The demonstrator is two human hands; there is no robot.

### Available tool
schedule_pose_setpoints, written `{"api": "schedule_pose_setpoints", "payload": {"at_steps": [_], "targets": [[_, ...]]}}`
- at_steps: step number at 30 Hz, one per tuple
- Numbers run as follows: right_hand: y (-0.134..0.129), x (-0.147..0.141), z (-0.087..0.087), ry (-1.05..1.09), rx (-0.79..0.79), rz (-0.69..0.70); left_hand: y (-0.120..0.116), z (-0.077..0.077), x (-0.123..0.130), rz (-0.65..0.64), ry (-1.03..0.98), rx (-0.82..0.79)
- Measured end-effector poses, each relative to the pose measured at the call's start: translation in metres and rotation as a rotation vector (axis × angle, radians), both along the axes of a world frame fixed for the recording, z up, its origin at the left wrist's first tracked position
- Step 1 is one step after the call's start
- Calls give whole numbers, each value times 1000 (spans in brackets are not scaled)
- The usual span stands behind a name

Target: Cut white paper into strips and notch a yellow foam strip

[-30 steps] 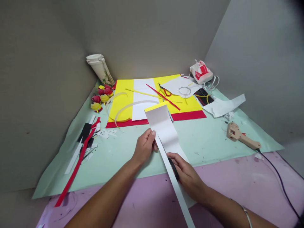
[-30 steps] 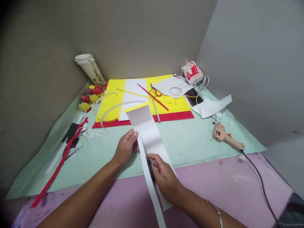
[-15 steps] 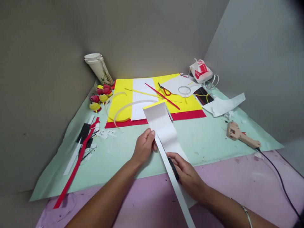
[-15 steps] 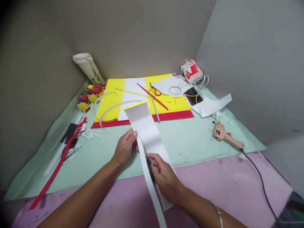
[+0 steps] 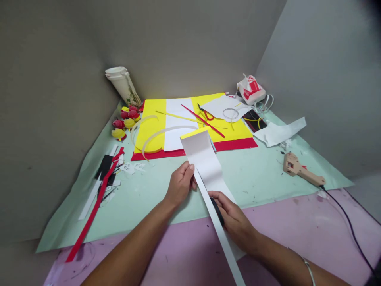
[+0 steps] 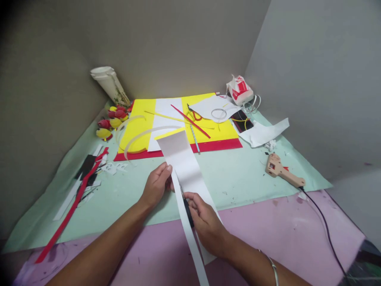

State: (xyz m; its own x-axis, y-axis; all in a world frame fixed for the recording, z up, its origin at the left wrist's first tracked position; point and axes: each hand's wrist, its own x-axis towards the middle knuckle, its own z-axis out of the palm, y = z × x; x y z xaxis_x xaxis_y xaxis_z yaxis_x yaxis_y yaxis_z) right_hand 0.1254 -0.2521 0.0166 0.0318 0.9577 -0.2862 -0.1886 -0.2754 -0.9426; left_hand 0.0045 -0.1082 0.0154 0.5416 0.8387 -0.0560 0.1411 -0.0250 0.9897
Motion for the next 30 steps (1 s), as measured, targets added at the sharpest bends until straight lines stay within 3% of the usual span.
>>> {"api": "schedule_pose_setpoints", "payload": {"at_steps": [17,30], "targets": [[-1,2,-8,-68,2,14,-2,1,1,47,-13,13],[-1,2,-2,-4,12,16,-1,1,1,37,-12,10]]}}
